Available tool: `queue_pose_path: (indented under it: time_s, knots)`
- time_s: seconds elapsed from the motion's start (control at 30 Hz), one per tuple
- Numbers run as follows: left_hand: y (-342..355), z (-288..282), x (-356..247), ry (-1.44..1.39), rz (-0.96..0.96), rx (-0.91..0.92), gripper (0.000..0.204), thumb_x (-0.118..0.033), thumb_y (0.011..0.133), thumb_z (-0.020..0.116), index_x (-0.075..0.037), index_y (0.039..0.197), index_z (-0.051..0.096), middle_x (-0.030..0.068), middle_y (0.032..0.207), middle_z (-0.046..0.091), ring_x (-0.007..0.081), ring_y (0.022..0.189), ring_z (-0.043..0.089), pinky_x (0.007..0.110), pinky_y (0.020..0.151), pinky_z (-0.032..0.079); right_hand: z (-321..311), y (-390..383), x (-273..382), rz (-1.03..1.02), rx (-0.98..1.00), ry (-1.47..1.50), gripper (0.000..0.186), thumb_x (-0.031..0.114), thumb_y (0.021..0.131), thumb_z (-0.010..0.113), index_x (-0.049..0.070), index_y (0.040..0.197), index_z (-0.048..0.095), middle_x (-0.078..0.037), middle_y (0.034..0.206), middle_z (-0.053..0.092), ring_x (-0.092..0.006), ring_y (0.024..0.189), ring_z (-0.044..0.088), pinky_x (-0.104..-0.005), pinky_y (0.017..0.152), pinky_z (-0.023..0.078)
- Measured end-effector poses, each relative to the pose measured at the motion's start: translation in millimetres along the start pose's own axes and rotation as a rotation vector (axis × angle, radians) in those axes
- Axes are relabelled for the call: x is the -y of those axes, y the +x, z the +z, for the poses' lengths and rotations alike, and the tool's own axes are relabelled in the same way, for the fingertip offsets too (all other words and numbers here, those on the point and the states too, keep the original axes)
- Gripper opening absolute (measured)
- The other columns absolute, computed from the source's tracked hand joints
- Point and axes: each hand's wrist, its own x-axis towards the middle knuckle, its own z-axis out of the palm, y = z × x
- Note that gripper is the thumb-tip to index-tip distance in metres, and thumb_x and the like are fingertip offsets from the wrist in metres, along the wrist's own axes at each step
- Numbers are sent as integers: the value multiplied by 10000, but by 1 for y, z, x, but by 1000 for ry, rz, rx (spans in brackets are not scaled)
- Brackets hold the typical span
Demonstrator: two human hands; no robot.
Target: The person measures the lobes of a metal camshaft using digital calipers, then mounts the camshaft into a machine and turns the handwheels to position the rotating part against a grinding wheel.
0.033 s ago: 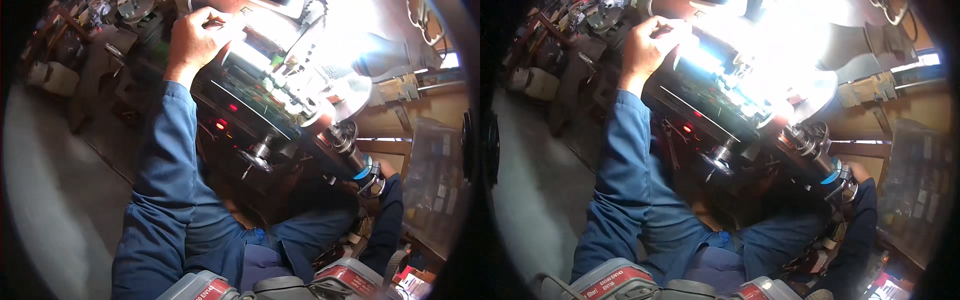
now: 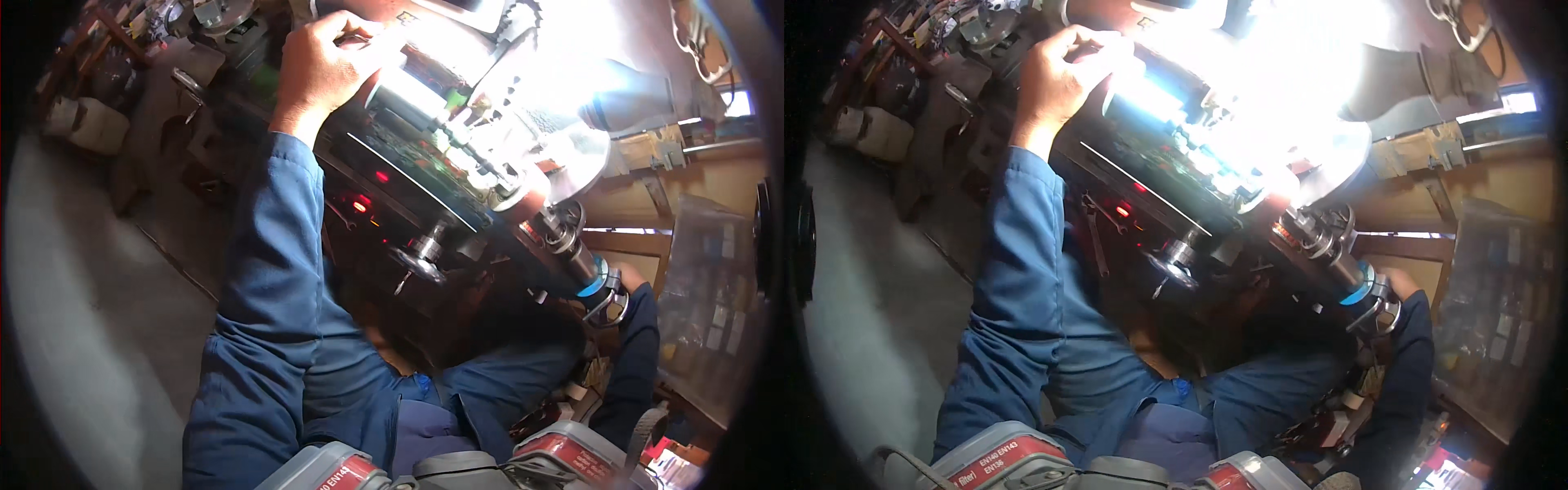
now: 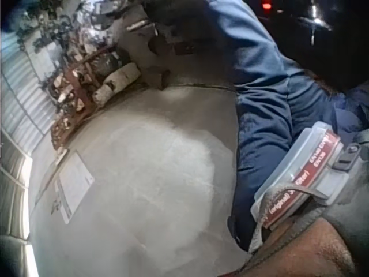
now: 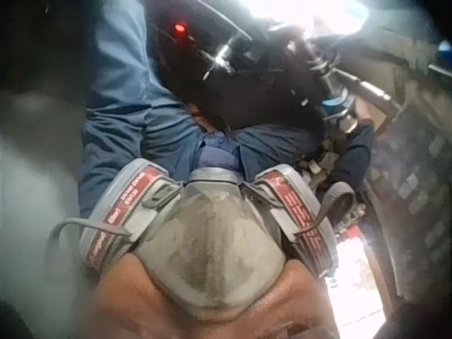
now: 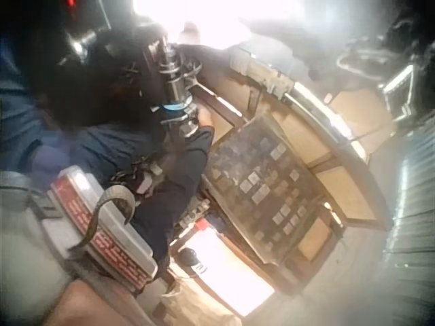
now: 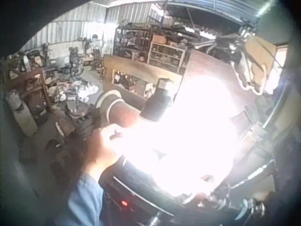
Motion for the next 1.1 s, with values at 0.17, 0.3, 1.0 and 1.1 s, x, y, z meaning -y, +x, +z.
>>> queue_pose_path:
  time_s: [0.17, 0.3, 1.0, 1.1]
  knots:
    - [-2, -3, -11, -52, -53, -17, 167, -199, 788, 771, -54, 857, 726, 66, 852, 731, 113, 786, 688, 247, 695, 536, -1, 22, 33, 82, 426, -369, 336, 263, 939, 523, -12, 1050, 683, -90, 985, 708, -169, 849, 635, -313, 781, 485]
    - [-2, -1, -11, -65, -43, -40, 193, -217, 769, 795, -51, 836, 724, 78, 844, 733, 144, 776, 711, 264, 685, 558, -2, 26, 41, 144, 451, -402, 340, 267, 941, 523, -13, 1046, 684, -94, 982, 708, -172, 856, 634, -314, 787, 480]
    - [-5, -1, -6, 13, 37, -90, 221, -205, 727, 821, -48, 840, 714, 92, 870, 733, 182, 798, 711, 296, 702, 549, 9, -21, 32, 39, -73, -39, 363, 292, 952, 521, -23, 1020, 687, -118, 968, 706, -189, 895, 627, -317, 819, 455]
    - [-1, -9, -27, -28, -37, -152, 161, -127, 734, 766, -3, 776, 673, 117, 721, 706, 209, 679, 713, 299, 598, 540, 12, -34, 19, 0, -324, -97, 356, 277, 940, 534, -46, 950, 684, -125, 875, 695, -187, 799, 608, -354, 747, 450]
